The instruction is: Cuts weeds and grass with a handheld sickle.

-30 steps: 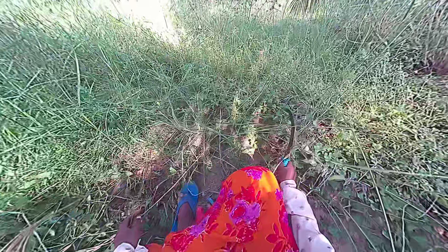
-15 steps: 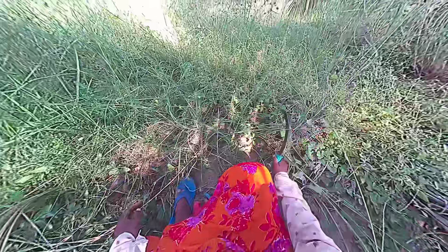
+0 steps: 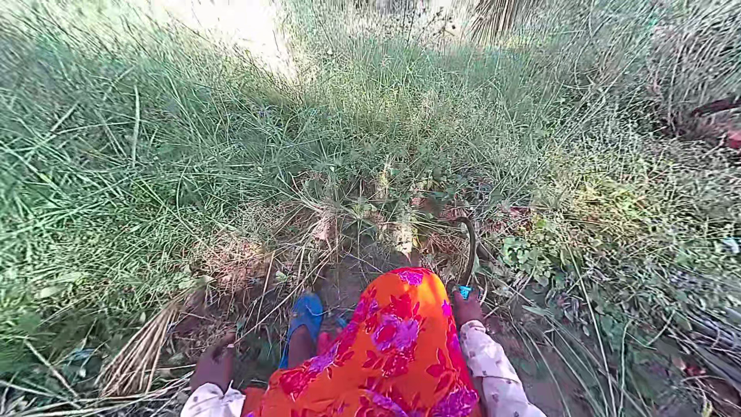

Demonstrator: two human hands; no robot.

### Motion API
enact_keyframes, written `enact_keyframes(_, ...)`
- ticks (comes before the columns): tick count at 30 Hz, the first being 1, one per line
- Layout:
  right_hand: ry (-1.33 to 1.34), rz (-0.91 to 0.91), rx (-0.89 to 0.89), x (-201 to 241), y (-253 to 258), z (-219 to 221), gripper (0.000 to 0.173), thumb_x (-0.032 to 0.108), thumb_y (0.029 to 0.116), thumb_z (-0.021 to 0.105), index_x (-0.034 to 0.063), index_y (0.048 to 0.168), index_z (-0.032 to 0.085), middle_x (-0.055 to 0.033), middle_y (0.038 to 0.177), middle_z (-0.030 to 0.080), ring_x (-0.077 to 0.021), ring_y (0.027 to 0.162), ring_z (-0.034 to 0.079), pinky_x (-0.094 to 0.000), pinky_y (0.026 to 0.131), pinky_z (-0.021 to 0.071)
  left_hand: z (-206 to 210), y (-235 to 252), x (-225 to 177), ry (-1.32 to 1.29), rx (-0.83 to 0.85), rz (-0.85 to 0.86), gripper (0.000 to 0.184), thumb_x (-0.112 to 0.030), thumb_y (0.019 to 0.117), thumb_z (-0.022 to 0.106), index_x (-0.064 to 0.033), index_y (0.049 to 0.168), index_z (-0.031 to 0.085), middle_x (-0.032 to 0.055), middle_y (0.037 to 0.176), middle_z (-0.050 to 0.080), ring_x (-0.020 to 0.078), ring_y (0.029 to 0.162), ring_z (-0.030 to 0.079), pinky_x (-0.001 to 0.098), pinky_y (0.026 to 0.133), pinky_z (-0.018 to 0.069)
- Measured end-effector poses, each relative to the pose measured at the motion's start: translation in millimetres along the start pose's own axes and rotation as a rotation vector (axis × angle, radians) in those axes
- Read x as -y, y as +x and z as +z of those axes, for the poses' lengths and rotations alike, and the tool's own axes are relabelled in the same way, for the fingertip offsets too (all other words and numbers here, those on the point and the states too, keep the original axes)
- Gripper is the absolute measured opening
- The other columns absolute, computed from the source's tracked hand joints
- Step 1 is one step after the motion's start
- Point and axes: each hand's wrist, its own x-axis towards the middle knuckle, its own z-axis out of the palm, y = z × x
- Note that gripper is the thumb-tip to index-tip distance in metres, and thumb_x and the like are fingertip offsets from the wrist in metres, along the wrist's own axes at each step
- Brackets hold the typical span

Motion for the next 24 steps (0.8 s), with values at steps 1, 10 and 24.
enact_keyframes(1, 0.029, -0.073, -0.060, 8, -2, 0, 0.044, 0.026, 0.1049, 0.060, -0.0074, 0.134, 0.059, -0.0327, 0.113, 0.068, -0.0472, 0.110, 0.066, -0.0632, 0.098, 0.0475, -4, -2, 2, -0.011, 0.004, 0.005, 0.036, -0.011, 0.1054, 0.054, -0.0048, 0.140, 0.059, 0.0249, 0.141, 0.059, 0.0417, 0.133, 0.055, 0.0602, 0.111, 0.0416)
enact_keyframes(10, 0.422, -0.810, -0.441, 139, -10, -105, 0.038, 0.020, 0.1006, 0.056, -0.0153, 0.115, 0.060, -0.0129, 0.084, 0.066, -0.0075, 0.072, 0.062, -0.0283, 0.073, 0.0538, -4, 11, 11, -0.078, -0.021, 0.008, 0.036, -0.010, 0.1068, 0.052, 0.0023, 0.140, 0.057, 0.0285, 0.140, 0.058, 0.0409, 0.132, 0.056, 0.0575, 0.111, 0.0413)
enact_keyframes(24, -0.312, 0.062, 0.309, -96, -99, -32, 0.050, 0.021, 0.1062, 0.058, -0.0107, 0.144, 0.048, -0.0351, 0.131, 0.061, -0.0477, 0.127, 0.059, -0.0585, 0.110, 0.0420, -8, 6, 5, -0.118, -0.015, 0.013, 0.037, -0.012, 0.1072, 0.051, 0.0018, 0.141, 0.056, 0.0261, 0.143, 0.057, 0.0393, 0.135, 0.054, 0.0551, 0.114, 0.0394)
